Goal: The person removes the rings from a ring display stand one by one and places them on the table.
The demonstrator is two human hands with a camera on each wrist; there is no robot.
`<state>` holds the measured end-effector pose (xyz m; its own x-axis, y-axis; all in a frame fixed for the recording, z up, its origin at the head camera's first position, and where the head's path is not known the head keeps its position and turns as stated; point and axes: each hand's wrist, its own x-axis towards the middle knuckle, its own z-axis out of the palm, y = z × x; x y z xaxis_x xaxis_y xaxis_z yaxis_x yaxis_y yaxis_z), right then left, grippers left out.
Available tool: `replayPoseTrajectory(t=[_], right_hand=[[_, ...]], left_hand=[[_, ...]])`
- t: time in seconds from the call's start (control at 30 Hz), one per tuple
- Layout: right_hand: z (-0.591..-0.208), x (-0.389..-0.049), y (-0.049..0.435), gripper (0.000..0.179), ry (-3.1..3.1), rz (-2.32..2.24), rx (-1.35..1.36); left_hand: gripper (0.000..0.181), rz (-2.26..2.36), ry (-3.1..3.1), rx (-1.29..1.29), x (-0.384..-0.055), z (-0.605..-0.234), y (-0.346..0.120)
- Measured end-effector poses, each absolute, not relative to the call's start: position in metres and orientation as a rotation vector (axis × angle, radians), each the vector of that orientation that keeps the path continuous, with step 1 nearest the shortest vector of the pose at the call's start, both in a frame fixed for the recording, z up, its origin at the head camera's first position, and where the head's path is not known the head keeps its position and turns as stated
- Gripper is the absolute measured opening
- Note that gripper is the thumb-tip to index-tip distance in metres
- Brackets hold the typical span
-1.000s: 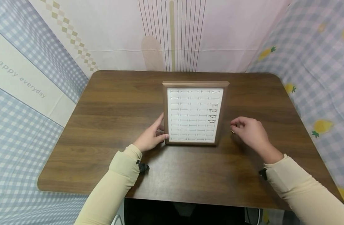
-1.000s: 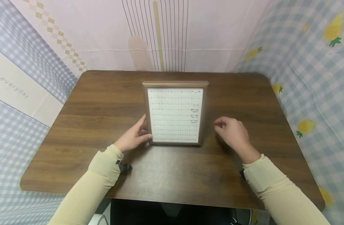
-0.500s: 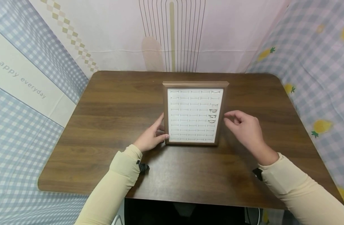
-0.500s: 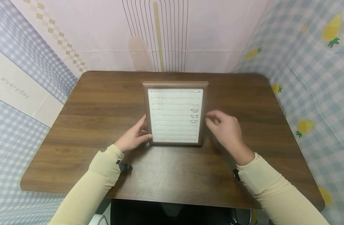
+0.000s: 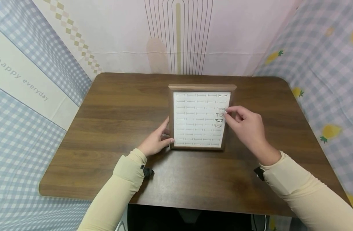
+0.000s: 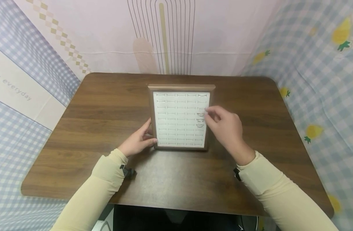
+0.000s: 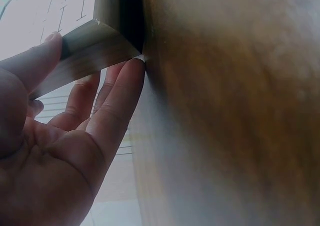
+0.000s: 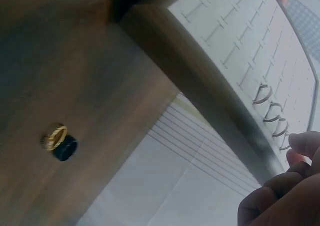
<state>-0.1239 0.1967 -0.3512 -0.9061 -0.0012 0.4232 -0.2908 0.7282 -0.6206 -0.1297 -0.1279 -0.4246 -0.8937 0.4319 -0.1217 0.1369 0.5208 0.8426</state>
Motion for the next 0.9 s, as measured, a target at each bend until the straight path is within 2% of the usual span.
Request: replayPoseTrajectory(t=[0.47,0.9], right_hand=[[-0.343,-0.138,0.182,0.012,-2.617,0.907,0.256],[-0.340,-0.137,0.185,0.010,-2.621,0.826,0.274]], left_hand=[[0.093,1.323,2.444,0.487,-0.131,-0.427,-0.128],[0.092,1.330,2.438,0.480,-0.131,-0.427,-0.126]])
